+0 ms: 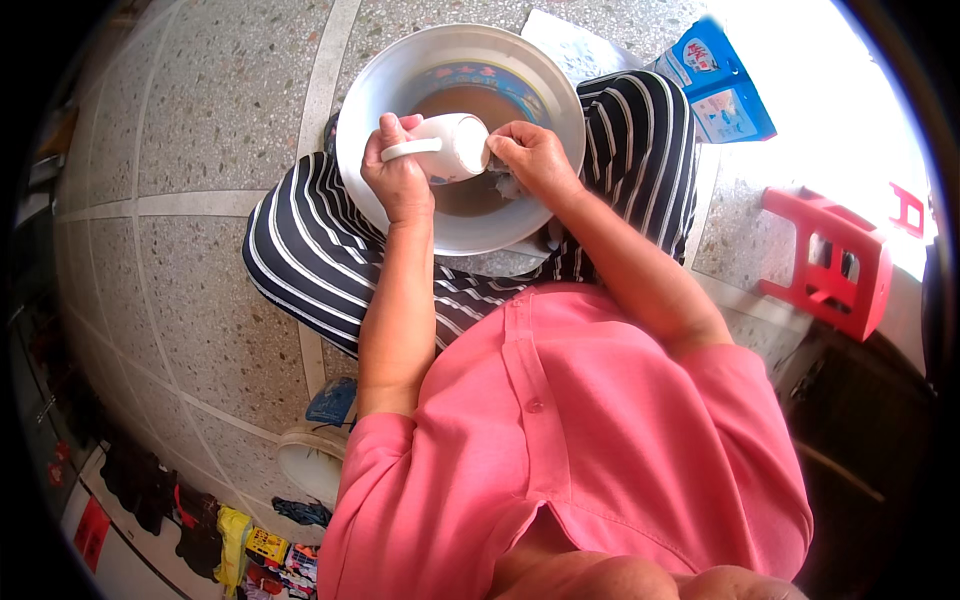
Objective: The person washes a mug by hand using a cloth inside a bucket of water.
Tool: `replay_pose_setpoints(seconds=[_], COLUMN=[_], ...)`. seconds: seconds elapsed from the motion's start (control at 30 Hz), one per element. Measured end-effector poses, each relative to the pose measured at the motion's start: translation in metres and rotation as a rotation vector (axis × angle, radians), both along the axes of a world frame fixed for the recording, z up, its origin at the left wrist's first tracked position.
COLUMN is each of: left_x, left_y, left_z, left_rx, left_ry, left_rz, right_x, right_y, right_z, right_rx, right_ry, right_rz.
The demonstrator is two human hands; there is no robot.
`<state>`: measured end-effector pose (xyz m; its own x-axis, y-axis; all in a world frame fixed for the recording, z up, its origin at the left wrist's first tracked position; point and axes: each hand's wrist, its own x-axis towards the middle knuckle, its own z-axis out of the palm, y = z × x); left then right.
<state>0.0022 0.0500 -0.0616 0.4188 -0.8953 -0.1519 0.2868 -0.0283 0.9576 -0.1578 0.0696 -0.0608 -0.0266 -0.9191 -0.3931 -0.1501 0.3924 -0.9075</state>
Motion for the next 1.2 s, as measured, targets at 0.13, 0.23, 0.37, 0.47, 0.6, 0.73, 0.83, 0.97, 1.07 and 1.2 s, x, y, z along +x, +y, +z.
replay_pose_setpoints(seconds=[0.13, 0.23, 0.37, 0.47, 0.6, 0.73, 0.83, 0.97, 1.07, 1.2], left_x=[0.002, 0.003, -0.012, -0.002, 0.003, 0.001, -0.001, 0.0, 0.006, -0.007], left_y=[0.001, 0.0, -0.006, -0.006, -0.004, -0.007, -0.005, -0.004, -0.005, 0.004], left_z=[-0.003, -0.007, -0.003, -0.02, -0.025, -0.029, -0.03, -0.028, -0.029, -0.007], left_rx=[0.007, 0.069, 0.268, 0.286, 0.374, 0.431, 0.43, 0.347, 0.302, 0.268], left_ry=[0.008, 0.038, 0.016, 0.101, 0.122, 0.255, 0.395, 0.558, 0.599, 0.457], left_rz=[-0.008, -0.013, -0.019, -0.054, -0.011, -0.114, -0.191, -0.328, -0.316, -0.295], right_x=[0.001, 0.004, -0.008, 0.001, 0.012, -0.005, -0.002, 0.008, 0.018, 0.025], right_y=[-0.001, -0.003, 0.0, 0.002, 0.008, 0.001, -0.009, -0.02, -0.022, -0.033], right_z=[-0.012, -0.012, -0.001, -0.011, -0.008, 0.033, 0.041, 0.032, 0.032, 0.014], right_rx=[-0.055, -0.106, -0.111, -0.312, -0.575, -0.897, -1.055, -1.087, -0.878, -0.367], right_ry=[0.065, -0.075, -0.413, -0.173, 0.033, 0.42, 0.49, 0.346, 0.176, 0.021], right_rz=[0.028, -0.157, -0.185, -0.021, 0.106, 0.3, 0.311, 0.363, 0.347, 0.005])
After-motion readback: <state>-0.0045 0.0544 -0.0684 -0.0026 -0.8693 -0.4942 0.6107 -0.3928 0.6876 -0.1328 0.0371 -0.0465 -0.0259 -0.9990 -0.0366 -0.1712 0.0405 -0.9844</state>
